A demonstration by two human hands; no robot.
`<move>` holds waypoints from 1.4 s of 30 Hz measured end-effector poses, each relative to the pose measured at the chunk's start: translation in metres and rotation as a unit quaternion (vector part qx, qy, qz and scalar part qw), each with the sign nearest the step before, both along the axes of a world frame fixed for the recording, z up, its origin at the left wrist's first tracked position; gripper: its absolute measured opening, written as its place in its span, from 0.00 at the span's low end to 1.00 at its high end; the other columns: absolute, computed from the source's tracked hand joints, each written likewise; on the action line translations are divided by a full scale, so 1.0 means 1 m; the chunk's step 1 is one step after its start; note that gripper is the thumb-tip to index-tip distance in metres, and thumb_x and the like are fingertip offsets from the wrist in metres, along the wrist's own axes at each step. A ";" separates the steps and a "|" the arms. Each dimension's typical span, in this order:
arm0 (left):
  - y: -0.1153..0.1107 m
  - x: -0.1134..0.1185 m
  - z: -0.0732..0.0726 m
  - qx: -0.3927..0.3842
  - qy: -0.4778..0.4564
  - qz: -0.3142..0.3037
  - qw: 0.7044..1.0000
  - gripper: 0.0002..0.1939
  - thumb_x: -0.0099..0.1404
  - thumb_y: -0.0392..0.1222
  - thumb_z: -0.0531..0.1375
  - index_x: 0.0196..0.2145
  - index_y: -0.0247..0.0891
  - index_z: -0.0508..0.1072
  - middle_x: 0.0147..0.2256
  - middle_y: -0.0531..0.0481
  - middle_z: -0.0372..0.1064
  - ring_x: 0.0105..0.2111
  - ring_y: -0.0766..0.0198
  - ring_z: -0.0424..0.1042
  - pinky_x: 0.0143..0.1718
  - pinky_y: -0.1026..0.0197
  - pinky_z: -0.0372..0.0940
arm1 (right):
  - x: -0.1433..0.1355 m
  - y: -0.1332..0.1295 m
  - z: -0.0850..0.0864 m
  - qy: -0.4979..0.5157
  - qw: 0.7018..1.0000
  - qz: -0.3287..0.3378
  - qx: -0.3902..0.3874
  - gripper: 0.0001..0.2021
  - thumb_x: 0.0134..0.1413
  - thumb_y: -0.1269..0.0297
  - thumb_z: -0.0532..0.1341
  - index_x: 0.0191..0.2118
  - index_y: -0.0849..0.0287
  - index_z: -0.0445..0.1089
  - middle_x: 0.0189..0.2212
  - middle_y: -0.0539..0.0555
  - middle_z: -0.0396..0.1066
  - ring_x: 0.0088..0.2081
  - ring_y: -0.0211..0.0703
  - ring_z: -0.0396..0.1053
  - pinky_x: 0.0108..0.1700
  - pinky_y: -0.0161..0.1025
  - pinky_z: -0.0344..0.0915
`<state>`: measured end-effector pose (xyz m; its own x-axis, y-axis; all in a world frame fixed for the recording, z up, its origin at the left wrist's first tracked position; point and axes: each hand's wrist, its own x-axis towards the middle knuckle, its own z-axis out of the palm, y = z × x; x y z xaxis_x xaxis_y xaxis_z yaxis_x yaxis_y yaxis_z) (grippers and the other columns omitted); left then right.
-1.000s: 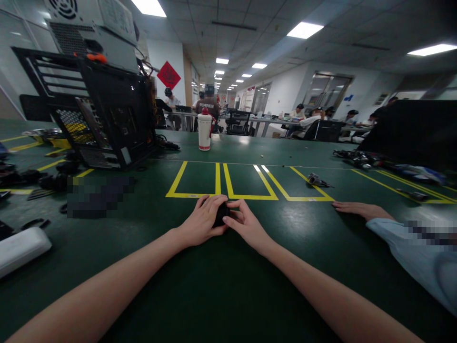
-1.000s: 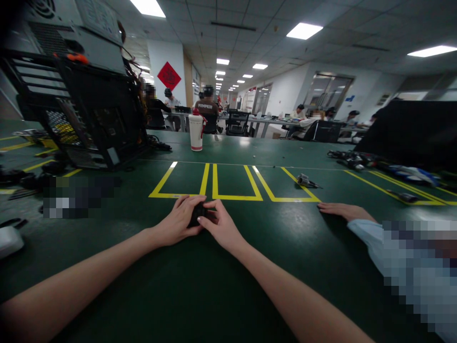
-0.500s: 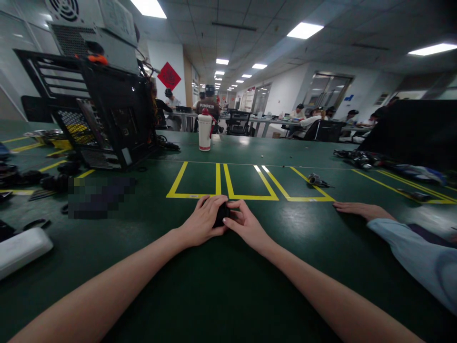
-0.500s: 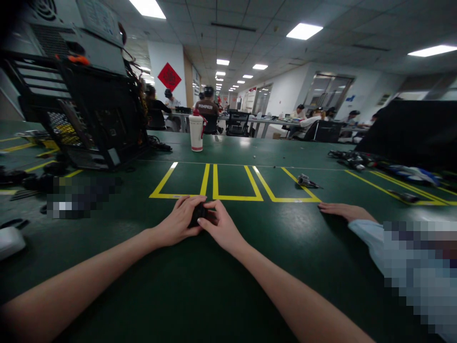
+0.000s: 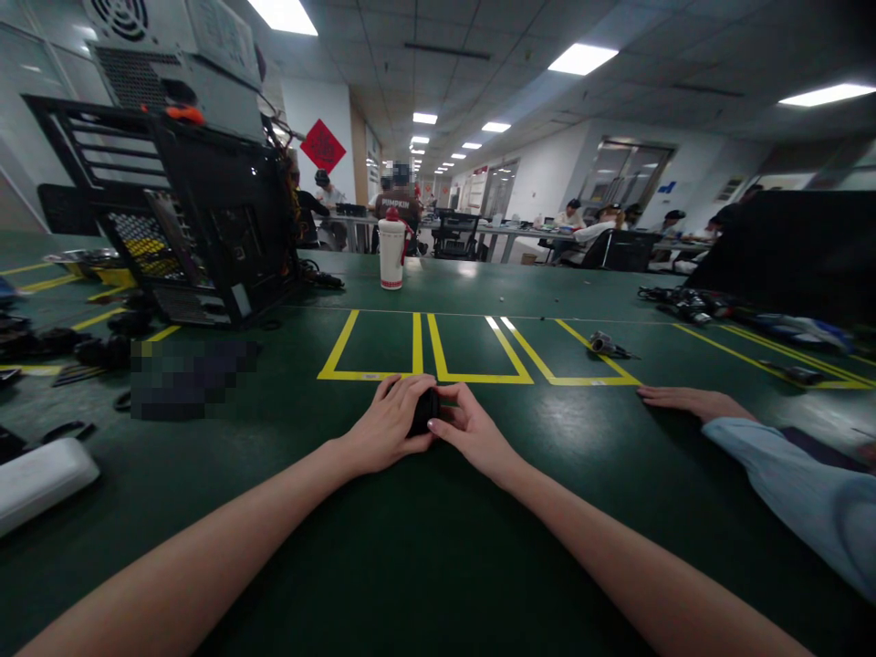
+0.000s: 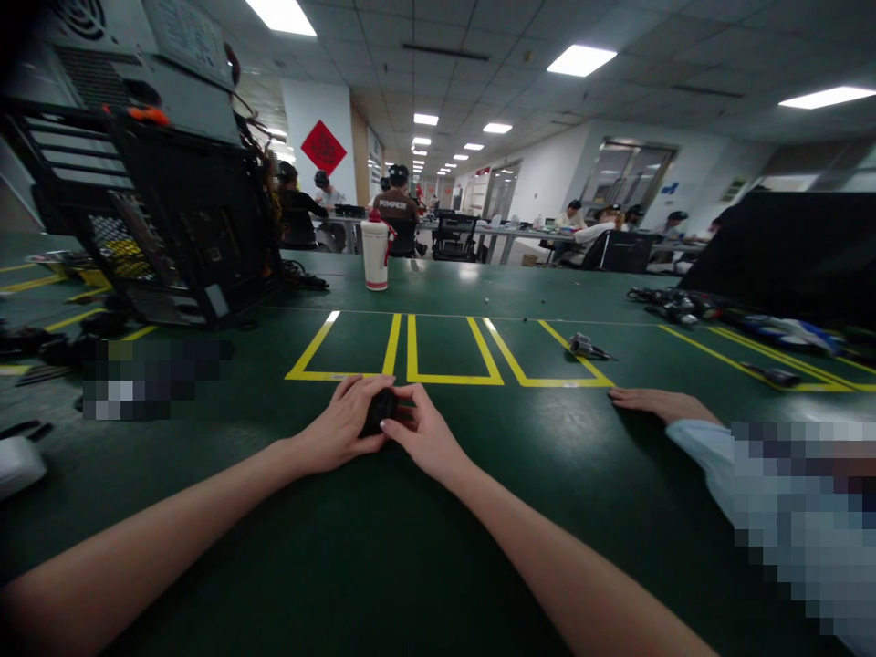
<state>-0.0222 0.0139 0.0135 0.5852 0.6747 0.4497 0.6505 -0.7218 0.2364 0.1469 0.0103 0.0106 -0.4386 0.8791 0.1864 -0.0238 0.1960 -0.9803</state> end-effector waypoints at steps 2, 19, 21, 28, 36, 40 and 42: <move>0.000 0.000 0.000 0.001 0.000 0.000 1.000 0.31 0.57 0.42 0.56 0.54 0.38 0.45 0.52 0.42 0.54 0.53 0.55 0.55 0.55 0.47 0.43 | 0.000 -0.001 0.000 0.004 1.000 -0.001 0.010 0.13 0.48 0.67 0.58 0.41 0.54 0.58 0.41 0.51 0.62 0.46 0.43 0.63 0.47 0.45 0.62; 0.001 0.000 -0.001 0.003 -0.005 -0.004 1.000 0.32 0.57 0.42 0.57 0.54 0.38 0.44 0.52 0.42 0.54 0.52 0.55 0.55 0.55 0.47 0.43 | -0.001 0.000 -0.004 -0.003 1.000 -0.007 0.024 0.12 0.49 0.68 0.56 0.41 0.54 0.58 0.42 0.51 0.61 0.46 0.41 0.63 0.47 0.43 0.62; 0.001 0.000 0.000 0.001 -0.005 -0.006 1.000 0.31 0.58 0.42 0.56 0.54 0.38 0.44 0.52 0.42 0.54 0.52 0.55 0.55 0.55 0.48 0.43 | -0.001 0.001 -0.004 -0.006 0.999 -0.022 0.030 0.09 0.50 0.67 0.55 0.40 0.54 0.58 0.41 0.50 0.62 0.45 0.41 0.64 0.46 0.42 0.63; 0.000 0.000 0.001 -0.003 -0.001 -0.005 1.000 0.31 0.58 0.42 0.56 0.54 0.37 0.44 0.52 0.42 0.54 0.53 0.56 0.54 0.56 0.48 0.41 | -0.001 0.004 -0.002 -0.039 0.999 -0.034 0.017 0.14 0.50 0.67 0.56 0.44 0.54 0.58 0.46 0.52 0.60 0.46 0.42 0.63 0.49 0.44 0.61; 0.001 -0.001 -0.001 0.000 -0.001 -0.009 1.000 0.31 0.58 0.43 0.56 0.54 0.38 0.44 0.53 0.42 0.53 0.53 0.55 0.53 0.56 0.48 0.41 | -0.001 0.001 -0.002 -0.010 0.998 -0.034 0.044 0.11 0.48 0.66 0.58 0.39 0.54 0.60 0.42 0.50 0.61 0.47 0.42 0.62 0.50 0.44 0.61; 0.001 0.000 0.000 0.001 -0.004 -0.008 1.000 0.32 0.57 0.43 0.57 0.54 0.38 0.44 0.52 0.43 0.54 0.53 0.56 0.54 0.56 0.48 0.41 | -0.002 0.005 -0.006 -0.017 0.997 -0.054 0.044 0.11 0.48 0.65 0.57 0.40 0.54 0.60 0.42 0.51 0.61 0.46 0.42 0.63 0.49 0.44 0.61; 0.001 0.001 0.000 0.000 -0.007 -0.009 1.000 0.31 0.57 0.43 0.57 0.54 0.38 0.45 0.52 0.44 0.54 0.52 0.57 0.55 0.56 0.49 0.42 | -0.002 0.007 -0.007 -0.027 0.997 -0.058 0.040 0.13 0.48 0.65 0.57 0.42 0.54 0.60 0.44 0.51 0.61 0.45 0.42 0.63 0.49 0.45 0.60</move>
<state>-0.0215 0.0152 0.0134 0.5912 0.6636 0.4584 0.6339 -0.7337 0.2447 0.1448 0.0170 0.0038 -0.3460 0.9077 0.2374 0.0550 0.2722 -0.9607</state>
